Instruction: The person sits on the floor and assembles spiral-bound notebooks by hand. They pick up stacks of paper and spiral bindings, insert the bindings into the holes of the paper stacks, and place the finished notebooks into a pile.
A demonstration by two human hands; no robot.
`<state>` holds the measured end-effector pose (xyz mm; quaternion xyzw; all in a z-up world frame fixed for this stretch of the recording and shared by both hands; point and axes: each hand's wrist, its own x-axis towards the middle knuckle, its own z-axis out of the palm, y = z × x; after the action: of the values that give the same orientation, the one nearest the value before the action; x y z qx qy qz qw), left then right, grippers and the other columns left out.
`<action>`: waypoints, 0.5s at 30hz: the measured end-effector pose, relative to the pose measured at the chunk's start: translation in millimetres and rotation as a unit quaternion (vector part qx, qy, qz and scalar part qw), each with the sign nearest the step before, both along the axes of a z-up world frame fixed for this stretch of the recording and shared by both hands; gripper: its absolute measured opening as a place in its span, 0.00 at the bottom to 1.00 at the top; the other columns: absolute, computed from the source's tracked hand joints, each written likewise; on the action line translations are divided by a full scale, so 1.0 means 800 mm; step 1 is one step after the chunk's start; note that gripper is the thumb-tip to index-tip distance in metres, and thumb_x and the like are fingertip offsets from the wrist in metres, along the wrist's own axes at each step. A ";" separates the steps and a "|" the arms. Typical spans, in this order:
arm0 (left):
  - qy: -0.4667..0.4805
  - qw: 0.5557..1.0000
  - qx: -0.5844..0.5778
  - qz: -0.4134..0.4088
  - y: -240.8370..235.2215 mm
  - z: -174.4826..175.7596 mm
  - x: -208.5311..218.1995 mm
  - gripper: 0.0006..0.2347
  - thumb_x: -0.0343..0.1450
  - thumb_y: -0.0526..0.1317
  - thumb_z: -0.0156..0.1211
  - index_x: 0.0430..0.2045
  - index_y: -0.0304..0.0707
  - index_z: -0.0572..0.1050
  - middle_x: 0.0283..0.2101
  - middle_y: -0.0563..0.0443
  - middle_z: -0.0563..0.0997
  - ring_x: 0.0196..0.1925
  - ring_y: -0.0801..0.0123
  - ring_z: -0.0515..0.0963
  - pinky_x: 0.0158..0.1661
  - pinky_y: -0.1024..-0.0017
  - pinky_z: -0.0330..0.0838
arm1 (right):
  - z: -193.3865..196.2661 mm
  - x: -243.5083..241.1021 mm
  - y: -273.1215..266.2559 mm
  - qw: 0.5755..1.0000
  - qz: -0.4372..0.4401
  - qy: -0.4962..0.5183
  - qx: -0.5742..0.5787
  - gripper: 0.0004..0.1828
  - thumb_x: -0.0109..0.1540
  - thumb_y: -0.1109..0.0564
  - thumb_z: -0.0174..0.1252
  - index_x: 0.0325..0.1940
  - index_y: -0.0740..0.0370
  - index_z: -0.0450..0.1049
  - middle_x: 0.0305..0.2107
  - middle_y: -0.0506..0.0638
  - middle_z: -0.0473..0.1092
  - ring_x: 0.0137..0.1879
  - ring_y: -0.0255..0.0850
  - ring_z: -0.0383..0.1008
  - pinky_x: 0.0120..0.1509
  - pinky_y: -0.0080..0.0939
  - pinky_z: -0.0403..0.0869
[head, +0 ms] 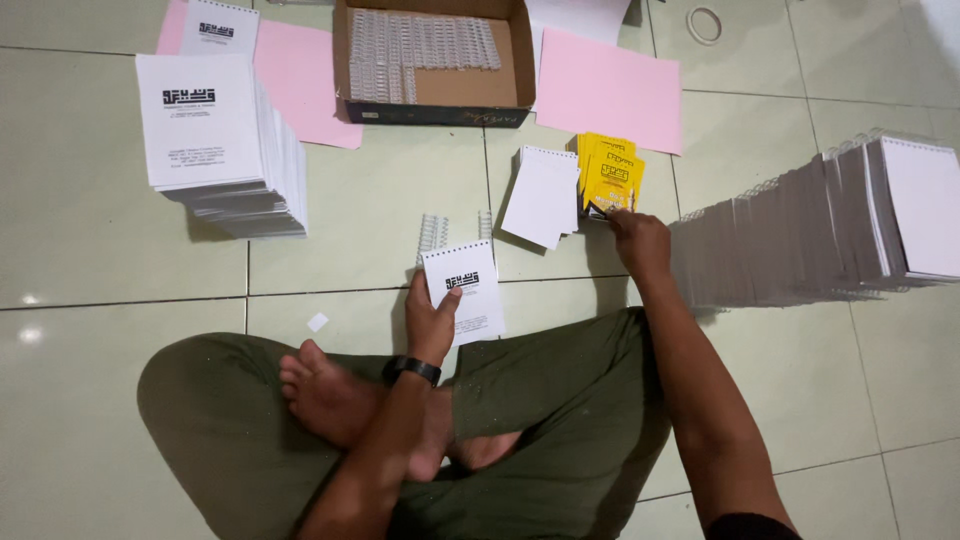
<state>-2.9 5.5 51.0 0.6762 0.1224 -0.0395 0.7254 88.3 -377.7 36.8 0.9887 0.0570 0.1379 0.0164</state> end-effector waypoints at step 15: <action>0.013 0.988 -0.152 0.016 -0.002 -0.011 -0.005 0.13 0.69 0.30 0.65 0.46 0.32 0.70 0.41 0.46 0.77 0.46 0.62 0.74 0.50 0.61 0.71 | 0.063 -0.025 0.057 0.946 0.065 -0.318 0.003 0.07 0.65 0.62 0.67 0.41 0.48 0.80 0.33 0.43 0.80 0.33 0.43 0.78 0.38 0.42 0.74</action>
<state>-7.2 4.1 42.0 0.5556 0.1347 -0.0548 0.8186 67.9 -331.8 87.1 0.8878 0.1121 0.4458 0.0214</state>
